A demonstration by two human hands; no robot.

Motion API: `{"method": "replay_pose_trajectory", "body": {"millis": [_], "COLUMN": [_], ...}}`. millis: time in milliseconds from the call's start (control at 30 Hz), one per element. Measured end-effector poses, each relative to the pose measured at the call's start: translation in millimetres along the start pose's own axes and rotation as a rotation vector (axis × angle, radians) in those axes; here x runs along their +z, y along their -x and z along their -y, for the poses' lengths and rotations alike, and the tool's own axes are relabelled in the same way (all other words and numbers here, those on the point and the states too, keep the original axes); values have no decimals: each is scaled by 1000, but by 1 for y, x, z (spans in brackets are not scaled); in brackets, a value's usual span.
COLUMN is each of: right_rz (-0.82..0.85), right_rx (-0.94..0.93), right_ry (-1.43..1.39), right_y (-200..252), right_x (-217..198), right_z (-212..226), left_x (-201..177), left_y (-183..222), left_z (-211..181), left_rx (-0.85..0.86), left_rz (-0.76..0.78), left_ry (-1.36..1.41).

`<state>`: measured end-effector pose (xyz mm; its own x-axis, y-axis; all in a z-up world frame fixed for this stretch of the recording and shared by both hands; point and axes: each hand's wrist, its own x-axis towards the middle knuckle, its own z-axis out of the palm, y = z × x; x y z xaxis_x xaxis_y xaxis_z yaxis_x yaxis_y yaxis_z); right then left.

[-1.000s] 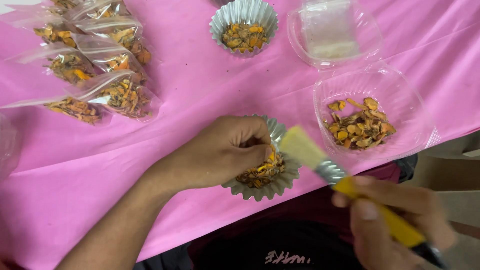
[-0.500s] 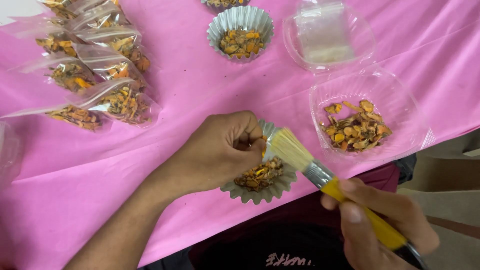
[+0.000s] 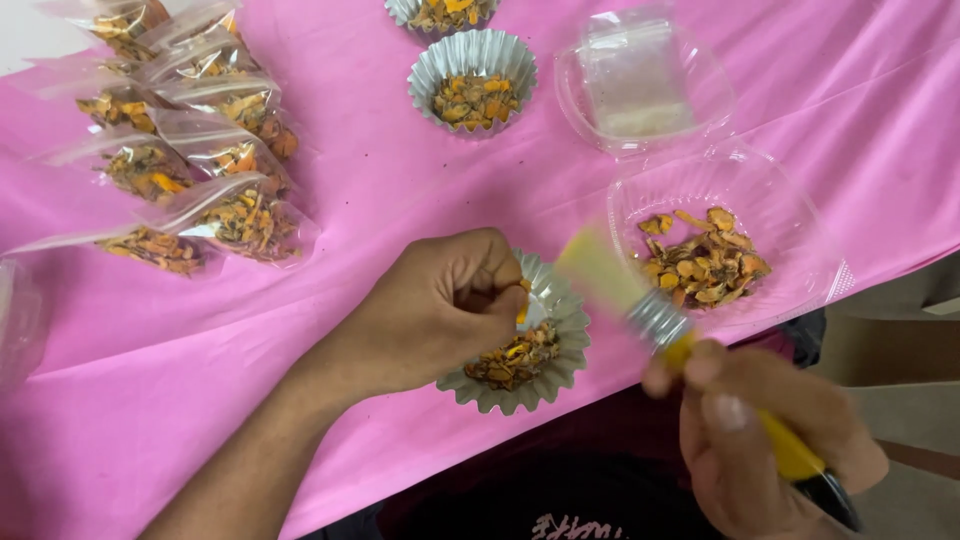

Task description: Sorting and cleaning dried tea leaves or flower petals using a brush and fingers before transferring them to a container.

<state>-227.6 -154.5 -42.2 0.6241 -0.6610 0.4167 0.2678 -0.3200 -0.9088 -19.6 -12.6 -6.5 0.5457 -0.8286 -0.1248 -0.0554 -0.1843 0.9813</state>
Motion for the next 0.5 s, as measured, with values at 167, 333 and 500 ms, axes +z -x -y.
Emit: {"method": "replay_pose_trajectory", "body": {"millis": [167,333,500], "right_rz": [218,250,224], "right_rx": [-375,-404,-431], "right_ry": [338,287,265], "right_y": [-37,-38,-37], "right_x": [34,52,49], "right_z": [-12,-24,-31], "left_x": [8,1,-9], "left_y": [5,6,7], "left_z": [-8,-4,2], "left_rx": [113,118,152], "left_rz": [221,255,451], "left_ry": [222,211,304]}}
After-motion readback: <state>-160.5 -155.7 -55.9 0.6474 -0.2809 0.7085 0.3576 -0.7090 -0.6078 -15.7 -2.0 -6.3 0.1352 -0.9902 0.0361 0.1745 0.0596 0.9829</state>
